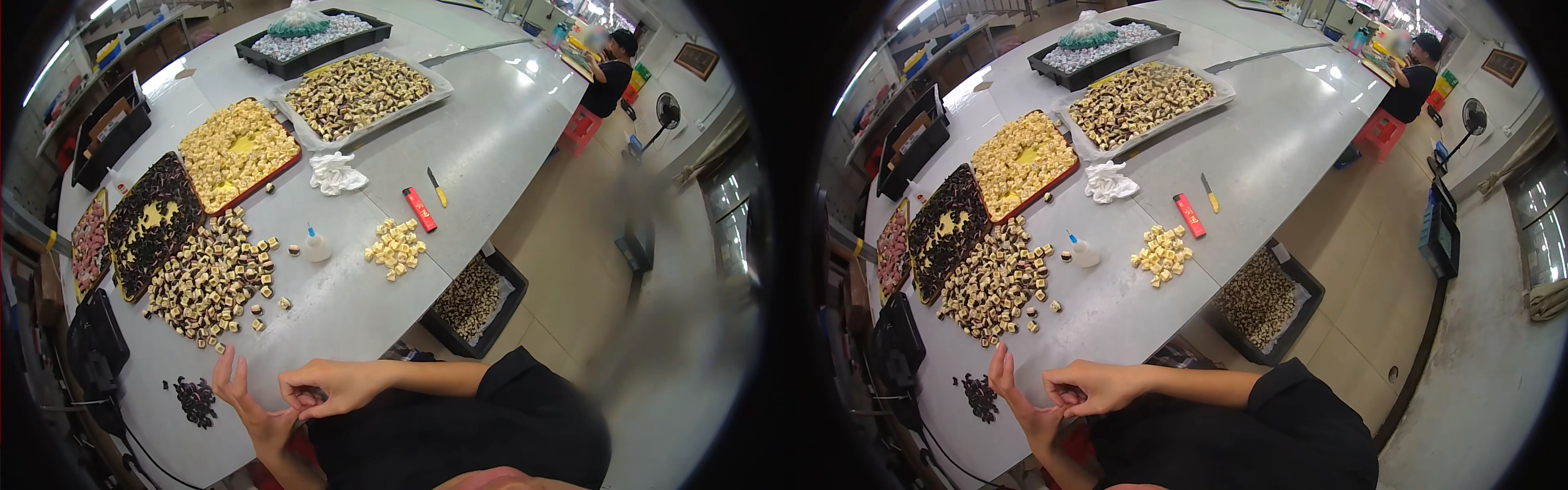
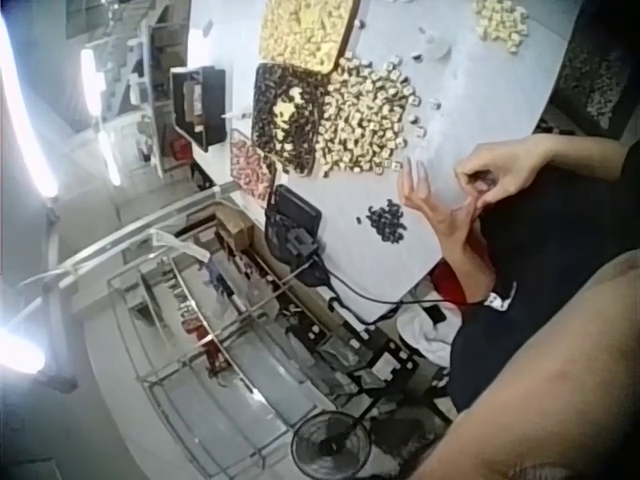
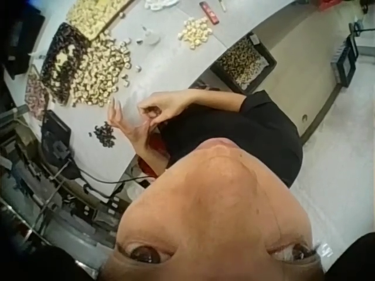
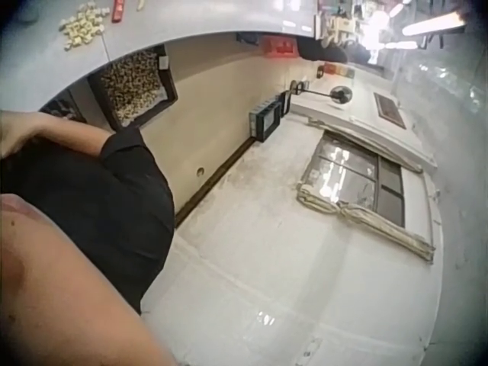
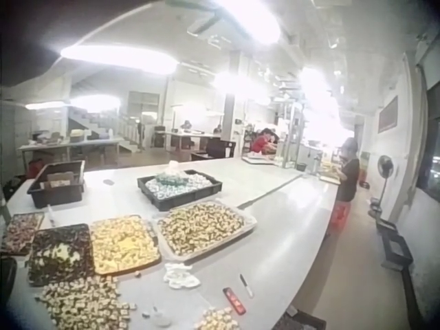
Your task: Apply glue to small black components and attach them into gold-colored toy parts at a workshop table.
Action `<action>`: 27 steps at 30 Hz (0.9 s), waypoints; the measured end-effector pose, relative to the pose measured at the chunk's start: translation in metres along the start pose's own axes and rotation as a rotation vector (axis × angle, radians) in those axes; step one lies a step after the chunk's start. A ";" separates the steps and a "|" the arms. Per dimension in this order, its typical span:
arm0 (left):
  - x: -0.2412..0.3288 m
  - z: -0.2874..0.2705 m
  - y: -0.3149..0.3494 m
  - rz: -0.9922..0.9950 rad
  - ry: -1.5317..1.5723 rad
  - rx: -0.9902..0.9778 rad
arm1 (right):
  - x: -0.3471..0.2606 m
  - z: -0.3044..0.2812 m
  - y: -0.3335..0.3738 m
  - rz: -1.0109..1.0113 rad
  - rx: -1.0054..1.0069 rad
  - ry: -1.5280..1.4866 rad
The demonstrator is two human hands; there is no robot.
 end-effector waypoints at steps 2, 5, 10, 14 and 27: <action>0.001 0.000 0.000 0.000 -0.005 0.000 | 0.000 -0.001 0.000 0.004 0.015 0.005; 0.001 -0.001 -0.001 0.001 -0.012 -0.001 | -0.001 -0.003 0.001 0.019 0.022 0.012; -0.002 -0.004 0.001 -0.009 0.034 0.035 | -0.006 -0.008 0.000 -0.049 0.089 0.025; -0.009 -0.009 0.007 -0.007 0.097 0.097 | -0.014 -0.011 -0.001 -0.118 0.142 0.029; -0.012 -0.008 0.011 -0.013 0.214 0.089 | -0.004 -0.009 0.001 -0.036 0.108 -0.027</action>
Point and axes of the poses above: each hand's wrist, its own y-axis away from the middle knuckle, its own z-axis out of the palm, x = y × z, the point moved 8 cm from there along -y, towards the middle knuckle, and after that the axes turned 5 degrees about -z, right-handed, at the moved point
